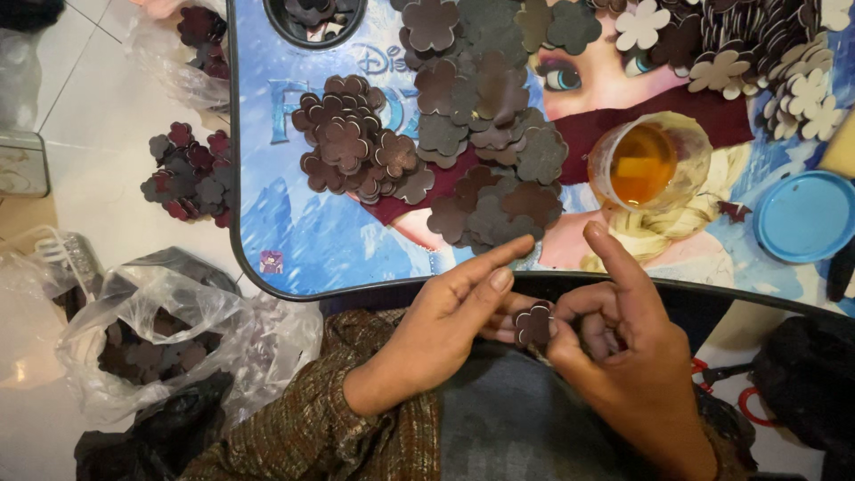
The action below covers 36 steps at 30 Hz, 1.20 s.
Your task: The person repeatedly picks up small flower-shaped craft pieces from a tray and joins them together by hand. They alternate between dark and light pieces, pressing them to form small clusters and placing the joined units back on the tray.
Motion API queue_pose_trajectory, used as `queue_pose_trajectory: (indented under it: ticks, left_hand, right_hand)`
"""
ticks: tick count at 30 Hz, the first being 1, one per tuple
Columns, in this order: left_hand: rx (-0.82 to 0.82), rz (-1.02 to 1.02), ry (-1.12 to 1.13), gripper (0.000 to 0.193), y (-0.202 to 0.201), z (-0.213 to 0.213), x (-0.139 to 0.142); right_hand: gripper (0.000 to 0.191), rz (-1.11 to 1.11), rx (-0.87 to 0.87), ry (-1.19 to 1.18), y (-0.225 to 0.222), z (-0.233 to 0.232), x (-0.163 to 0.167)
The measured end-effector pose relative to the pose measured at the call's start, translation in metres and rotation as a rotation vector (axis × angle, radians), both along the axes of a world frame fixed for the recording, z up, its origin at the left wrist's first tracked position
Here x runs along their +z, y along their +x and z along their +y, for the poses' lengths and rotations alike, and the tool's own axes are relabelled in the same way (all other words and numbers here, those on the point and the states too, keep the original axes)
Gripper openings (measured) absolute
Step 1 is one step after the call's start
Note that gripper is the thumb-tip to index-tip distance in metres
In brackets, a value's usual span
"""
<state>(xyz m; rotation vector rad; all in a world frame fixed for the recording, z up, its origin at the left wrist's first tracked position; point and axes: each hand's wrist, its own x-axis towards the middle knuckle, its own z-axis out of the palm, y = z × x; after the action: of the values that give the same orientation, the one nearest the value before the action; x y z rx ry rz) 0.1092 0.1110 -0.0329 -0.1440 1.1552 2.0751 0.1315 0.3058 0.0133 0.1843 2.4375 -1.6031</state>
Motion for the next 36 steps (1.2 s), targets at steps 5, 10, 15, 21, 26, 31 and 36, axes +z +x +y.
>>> queue_pose_trajectory:
  ticks: [5, 10, 15, 21, 26, 31, 36]
  left_hand:
    - [0.047, 0.018, 0.028, 0.07, 0.004, 0.004, 0.0]
    - [0.086, 0.01, -0.034, 0.079, 0.002, 0.007, 0.006]
    - [0.101, 0.038, -0.082, 0.08, -0.002, 0.004, 0.015]
    - [0.106, 0.02, -0.068, 0.081, -0.001, 0.005, 0.02]
    - [0.102, 0.035, -0.067, 0.079, 0.0, 0.008, 0.022]
    - [0.101, 0.052, -0.071, 0.08, 0.0, 0.01, 0.02]
    - [0.091, 0.033, -0.055, 0.081, 0.0, 0.009, 0.017]
  right_hand:
    - [0.094, 0.053, 0.001, 0.046, 0.002, -0.001, -0.004]
    - [0.094, 0.045, -0.002, 0.108, 0.005, 0.002, -0.005]
    - [0.088, 0.114, -0.131, -0.111, 0.012, 0.016, -0.003]
    - [0.091, 0.027, -0.13, -0.225, 0.017, 0.015, -0.008]
    - [0.094, -0.089, -0.156, -0.317, 0.008, 0.011, -0.012]
    - [0.095, -0.079, -0.155, -0.35, 0.007, 0.011, -0.01]
    - [0.095, -0.068, -0.161, -0.377, 0.008, 0.011, -0.011]
